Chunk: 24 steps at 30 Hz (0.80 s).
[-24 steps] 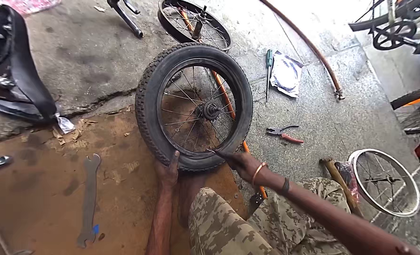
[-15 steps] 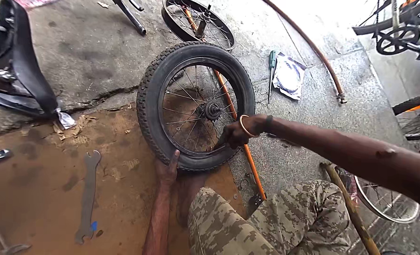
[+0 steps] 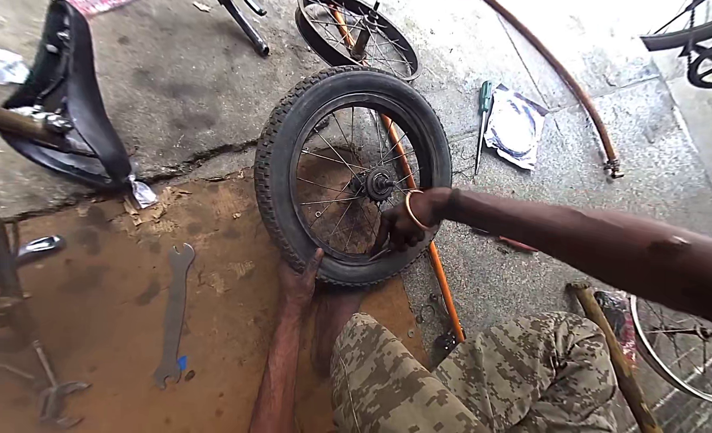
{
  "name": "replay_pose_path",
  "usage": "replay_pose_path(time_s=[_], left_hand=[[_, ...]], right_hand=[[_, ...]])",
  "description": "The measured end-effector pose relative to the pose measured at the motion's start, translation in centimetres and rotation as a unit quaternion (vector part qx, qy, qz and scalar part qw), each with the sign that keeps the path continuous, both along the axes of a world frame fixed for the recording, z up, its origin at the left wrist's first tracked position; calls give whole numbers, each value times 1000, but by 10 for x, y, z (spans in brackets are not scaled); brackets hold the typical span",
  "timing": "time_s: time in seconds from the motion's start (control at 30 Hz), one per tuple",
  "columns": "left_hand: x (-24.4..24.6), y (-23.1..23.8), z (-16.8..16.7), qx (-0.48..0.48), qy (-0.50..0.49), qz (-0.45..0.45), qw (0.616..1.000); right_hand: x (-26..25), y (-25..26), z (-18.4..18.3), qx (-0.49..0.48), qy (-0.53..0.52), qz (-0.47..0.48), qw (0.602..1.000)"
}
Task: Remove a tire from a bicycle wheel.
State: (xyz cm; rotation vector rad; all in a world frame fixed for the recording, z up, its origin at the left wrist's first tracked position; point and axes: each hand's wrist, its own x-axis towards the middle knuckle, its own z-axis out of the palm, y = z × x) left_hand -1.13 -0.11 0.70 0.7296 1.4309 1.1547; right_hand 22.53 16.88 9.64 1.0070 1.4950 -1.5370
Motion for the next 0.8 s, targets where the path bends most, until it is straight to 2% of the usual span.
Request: replay_pose_path(time_s=[0.07,0.13,0.2,0.27,0.33,0.37,0.43,0.47,0.5,0.53,0.6,0.7,0.73,0.8], left_hand=[[0,1,-1,-2,8,1,1000],[2,-1,-5,-3,17,0,1000],[4,-2,-6,-4,32,4,999],[6,2,3,-3,35,14,999],[10,5,9,-1,38,22,999],[12,6,11,1,41,28,999],[17,2,8,3,44,41,998],[21,-6,5,-6,41,42,998],[27,-14,4,-16,33,43,998],[35,-20,3,-25,21,47,998],[45,-25,4,-44,-14,75,996],[36,-14,6,-37,-16,98,994],[30,-9,4,-20,0,91,996],[18,-2,1,9,26,68,997]], right_hand=[[-2,-21,11,69,26,45,996],[-5,-55,26,144,-11,27,989],[-14,-104,38,217,-90,-33,971],[-25,-160,30,267,-136,-152,942],[-36,-213,6,337,-106,-259,899],[-39,-233,-11,400,-75,-297,864],[-47,-248,-31,500,-17,-366,785],[-52,-248,-31,516,3,-393,761],[-58,-245,-24,504,12,-415,757],[-64,-240,-14,466,5,-436,770],[-75,-227,3,365,-36,-449,815],[-79,-227,-7,335,-23,-412,847],[-72,-230,-16,369,13,-388,845],[-46,-238,-37,476,104,-319,813]])
